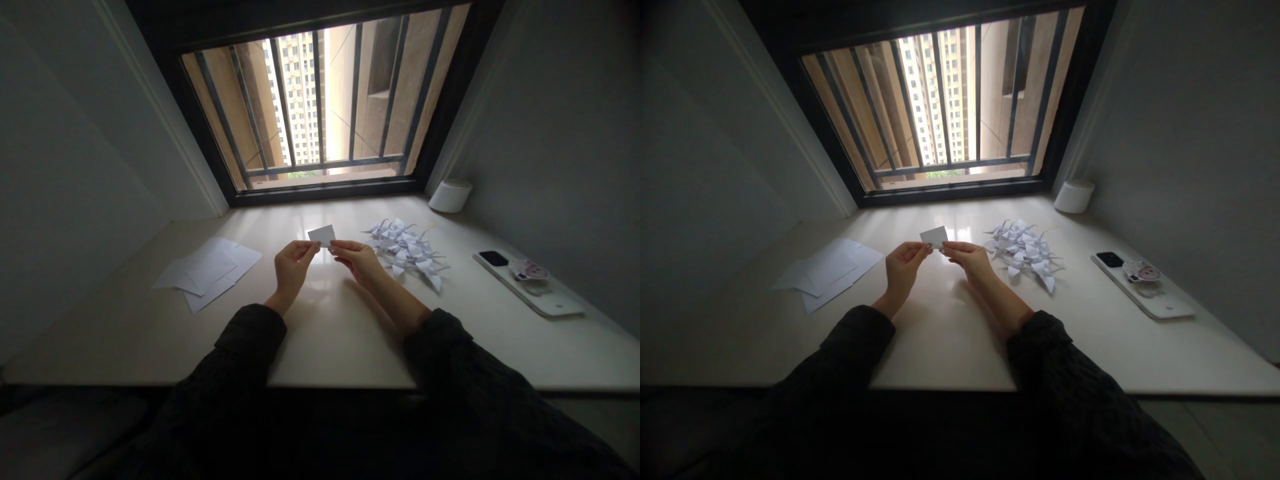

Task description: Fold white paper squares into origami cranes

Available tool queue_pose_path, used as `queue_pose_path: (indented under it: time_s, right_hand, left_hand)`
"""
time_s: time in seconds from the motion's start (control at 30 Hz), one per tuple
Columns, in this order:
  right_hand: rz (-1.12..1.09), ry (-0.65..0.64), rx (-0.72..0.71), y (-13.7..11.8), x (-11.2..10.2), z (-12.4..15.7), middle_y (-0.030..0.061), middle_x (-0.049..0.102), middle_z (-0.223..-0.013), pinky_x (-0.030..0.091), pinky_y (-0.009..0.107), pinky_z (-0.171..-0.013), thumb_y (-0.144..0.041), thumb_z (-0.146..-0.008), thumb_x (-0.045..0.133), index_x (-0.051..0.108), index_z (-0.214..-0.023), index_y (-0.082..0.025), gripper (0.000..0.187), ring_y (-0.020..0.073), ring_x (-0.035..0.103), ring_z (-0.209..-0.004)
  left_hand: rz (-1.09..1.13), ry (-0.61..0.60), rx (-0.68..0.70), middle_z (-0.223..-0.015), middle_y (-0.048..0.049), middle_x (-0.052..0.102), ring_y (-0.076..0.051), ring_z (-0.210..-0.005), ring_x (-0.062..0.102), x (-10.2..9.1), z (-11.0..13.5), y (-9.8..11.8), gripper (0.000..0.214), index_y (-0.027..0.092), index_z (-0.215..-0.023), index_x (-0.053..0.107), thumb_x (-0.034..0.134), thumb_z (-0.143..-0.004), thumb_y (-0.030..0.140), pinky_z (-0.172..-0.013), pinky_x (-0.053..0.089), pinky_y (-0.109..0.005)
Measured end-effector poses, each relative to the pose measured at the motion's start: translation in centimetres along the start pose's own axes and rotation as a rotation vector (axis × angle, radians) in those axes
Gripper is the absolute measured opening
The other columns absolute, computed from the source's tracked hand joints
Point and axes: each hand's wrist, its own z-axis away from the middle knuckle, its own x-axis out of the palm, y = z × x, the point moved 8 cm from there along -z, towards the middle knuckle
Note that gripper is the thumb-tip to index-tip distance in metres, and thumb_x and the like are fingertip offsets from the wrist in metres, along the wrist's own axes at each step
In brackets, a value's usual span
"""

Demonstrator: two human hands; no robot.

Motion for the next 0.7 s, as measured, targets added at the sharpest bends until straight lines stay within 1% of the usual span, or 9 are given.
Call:
queue_pose_path:
  time_s: [0.2, 0.47, 0.57, 0.7]
  right_hand:
    - [-0.004, 0.003, 0.006, -0.06, 0.22, 0.12, 0.0036, 0.073, -0.074, 0.048, 0.029, -0.069, -0.029, -0.046, 0.085, 0.076, -0.075, -0.022, 0.032, 0.016, 0.065, -0.072]
    - [0.035, 0.0, -0.078, -0.72, 0.41, 0.4, 0.0034, 0.072, -0.072, 0.046, 0.029, -0.067, -0.031, -0.052, 0.082, 0.075, -0.077, -0.023, 0.026, 0.0174, 0.065, -0.075]
    - [0.027, 0.001, -0.09, -0.78, 0.35, 0.37, 0.0017, 0.071, -0.07, 0.044, 0.027, -0.065, -0.03, -0.052, 0.082, 0.075, -0.075, -0.024, 0.025, 0.0154, 0.063, -0.071]
    - [-0.001, -0.002, -0.067, -0.48, 0.3, 0.27, 0.0003, 0.07, -0.067, 0.042, 0.026, -0.063, -0.028, -0.053, 0.082, 0.074, -0.075, -0.024, 0.024, 0.0136, 0.061, -0.069]
  left_hand:
    - [-0.011, 0.039, 0.003, -0.078, -0.0055, 0.072, -0.017, -0.074, 0.069, -0.2, 0.0, -0.07, 0.026, 0.015, -0.081, 0.067, 0.075, -0.067, 0.036, -0.076, 0.055, -0.032]
    - [0.029, 0.04, 0.004, -0.076, -0.0062, 0.072, -0.017, -0.073, 0.069, 0.07, 0.12, 0.08, 0.024, 0.014, -0.079, 0.065, 0.075, -0.068, 0.034, -0.074, 0.055, -0.031]
    - [0.061, 0.027, 0.007, -0.075, -0.0052, 0.072, -0.017, -0.072, 0.07, 0.25, 0.06, 0.16, 0.026, 0.016, -0.081, 0.061, 0.075, -0.068, 0.033, -0.073, 0.054, -0.031]
    - [0.1, 0.042, 0.003, -0.068, -0.0019, 0.071, -0.018, -0.067, 0.07, 0.28, -0.04, 0.31, 0.032, 0.019, -0.082, 0.05, 0.076, -0.067, 0.031, -0.068, 0.054, -0.029]
